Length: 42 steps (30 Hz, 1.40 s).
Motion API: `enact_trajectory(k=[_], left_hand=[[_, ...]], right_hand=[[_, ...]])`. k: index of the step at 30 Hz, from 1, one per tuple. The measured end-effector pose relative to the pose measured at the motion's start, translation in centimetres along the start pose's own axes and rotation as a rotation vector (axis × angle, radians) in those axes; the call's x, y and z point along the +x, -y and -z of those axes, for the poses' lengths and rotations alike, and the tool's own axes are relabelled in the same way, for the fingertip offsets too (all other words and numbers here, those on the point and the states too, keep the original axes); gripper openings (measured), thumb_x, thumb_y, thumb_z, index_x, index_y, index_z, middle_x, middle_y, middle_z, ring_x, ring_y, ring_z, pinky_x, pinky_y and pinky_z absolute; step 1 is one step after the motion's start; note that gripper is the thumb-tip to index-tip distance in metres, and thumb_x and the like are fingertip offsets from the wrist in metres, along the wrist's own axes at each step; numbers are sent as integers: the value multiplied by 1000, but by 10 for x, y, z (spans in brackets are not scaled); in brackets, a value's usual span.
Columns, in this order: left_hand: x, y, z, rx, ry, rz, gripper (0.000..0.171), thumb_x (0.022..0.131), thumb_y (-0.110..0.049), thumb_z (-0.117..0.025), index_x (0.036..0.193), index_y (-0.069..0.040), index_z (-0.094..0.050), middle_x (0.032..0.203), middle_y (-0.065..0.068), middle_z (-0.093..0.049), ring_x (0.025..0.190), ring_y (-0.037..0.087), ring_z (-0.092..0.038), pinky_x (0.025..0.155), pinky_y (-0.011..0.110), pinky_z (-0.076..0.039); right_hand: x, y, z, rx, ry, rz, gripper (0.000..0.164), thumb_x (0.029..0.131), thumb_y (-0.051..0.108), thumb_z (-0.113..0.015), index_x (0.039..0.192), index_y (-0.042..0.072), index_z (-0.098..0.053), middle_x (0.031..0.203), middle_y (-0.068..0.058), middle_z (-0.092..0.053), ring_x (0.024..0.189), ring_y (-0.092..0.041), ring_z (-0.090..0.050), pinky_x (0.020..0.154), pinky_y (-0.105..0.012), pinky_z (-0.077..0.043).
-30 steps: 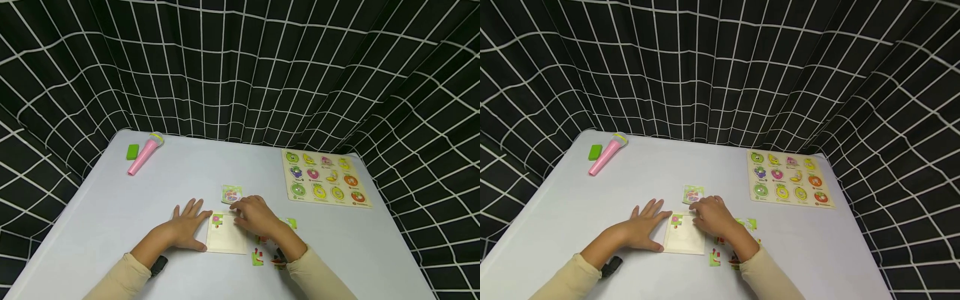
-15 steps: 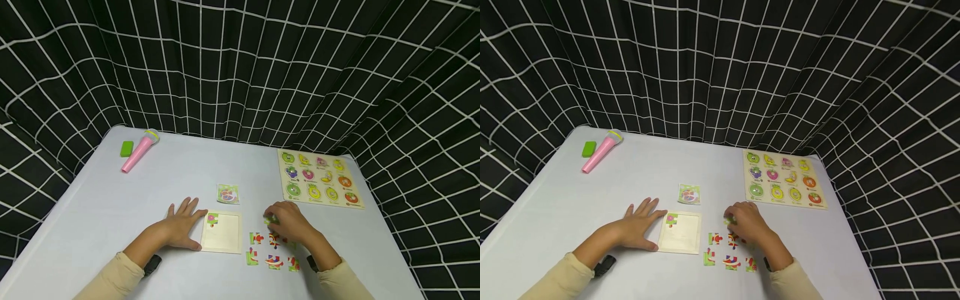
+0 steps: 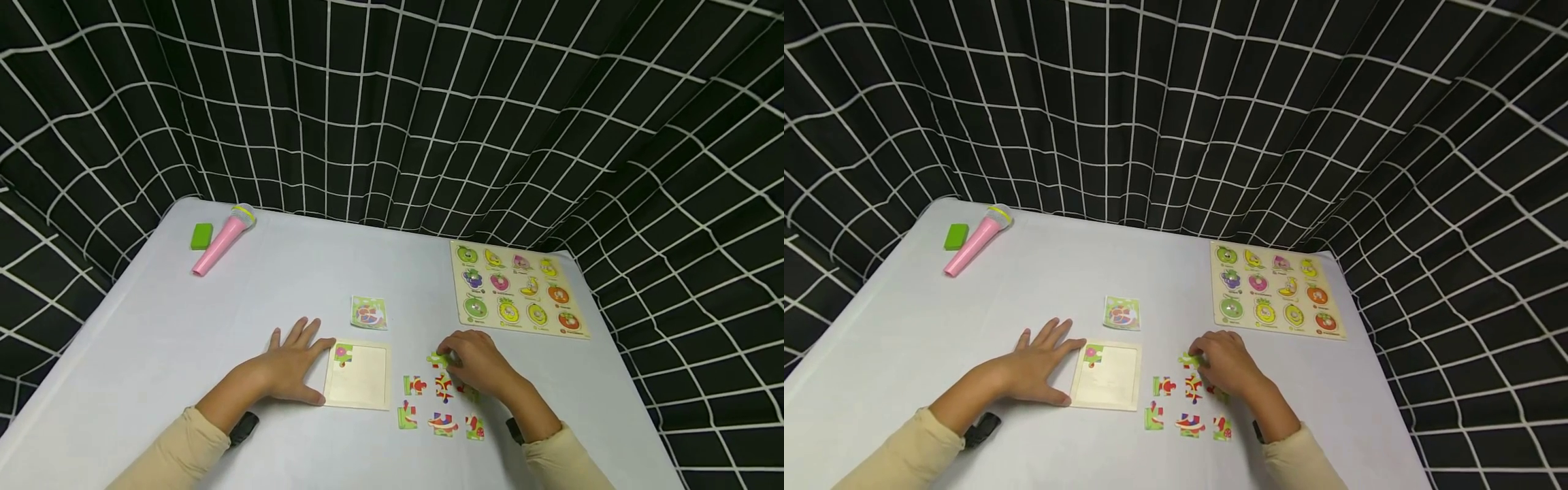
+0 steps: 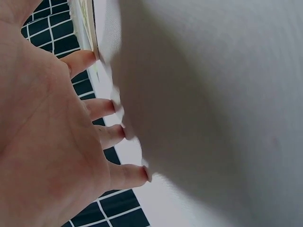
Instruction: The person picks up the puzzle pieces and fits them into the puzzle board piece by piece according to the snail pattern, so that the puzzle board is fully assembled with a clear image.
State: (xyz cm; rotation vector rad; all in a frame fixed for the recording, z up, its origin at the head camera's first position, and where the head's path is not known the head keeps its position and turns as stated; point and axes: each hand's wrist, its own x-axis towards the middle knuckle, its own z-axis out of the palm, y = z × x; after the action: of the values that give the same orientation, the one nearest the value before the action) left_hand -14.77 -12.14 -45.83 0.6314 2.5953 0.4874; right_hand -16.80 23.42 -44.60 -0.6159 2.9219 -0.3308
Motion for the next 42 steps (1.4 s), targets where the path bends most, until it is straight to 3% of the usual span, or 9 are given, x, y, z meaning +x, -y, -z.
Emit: enact_trajectory(k=[12, 19, 31, 42], left_hand=[[-1, 0, 0, 5, -9, -2, 98, 71, -53, -80, 150, -16, -34, 161, 21, -8, 148, 43, -1, 106, 76, -7], [0, 0, 1, 4, -8, -3, 96, 72, -51, -80, 150, -17, -35, 161, 21, -10, 148, 42, -3, 106, 75, -9], [2, 1, -3, 9, 6, 23, 98, 71, -55, -79, 151, -20, -33, 162, 19, -7, 149, 41, 1, 108, 73, -8], [1, -1, 0, 24, 12, 35, 98, 72, -55, -79, 151, -21, -33, 162, 17, -8, 149, 39, -1, 109, 72, -10]], right_hand=[[5, 10, 3, -8, -13, 27, 26, 75, 11, -82, 97, 17, -72, 97, 9, -69, 106, -19, -60, 107, -48, -33], [16, 38, 4, 0, -12, 109, 27, 75, 11, -82, 99, 17, -72, 99, 8, -69, 107, -19, -60, 107, -46, -34], [43, 86, -12, -18, -16, 313, 32, 80, 15, -79, 110, 21, -71, 102, 4, -67, 99, -17, -59, 104, -47, -37], [54, 98, -24, -47, -23, 352, 27, 83, 18, -77, 109, 22, -74, 100, 6, -67, 98, -15, -59, 103, -47, -38]])
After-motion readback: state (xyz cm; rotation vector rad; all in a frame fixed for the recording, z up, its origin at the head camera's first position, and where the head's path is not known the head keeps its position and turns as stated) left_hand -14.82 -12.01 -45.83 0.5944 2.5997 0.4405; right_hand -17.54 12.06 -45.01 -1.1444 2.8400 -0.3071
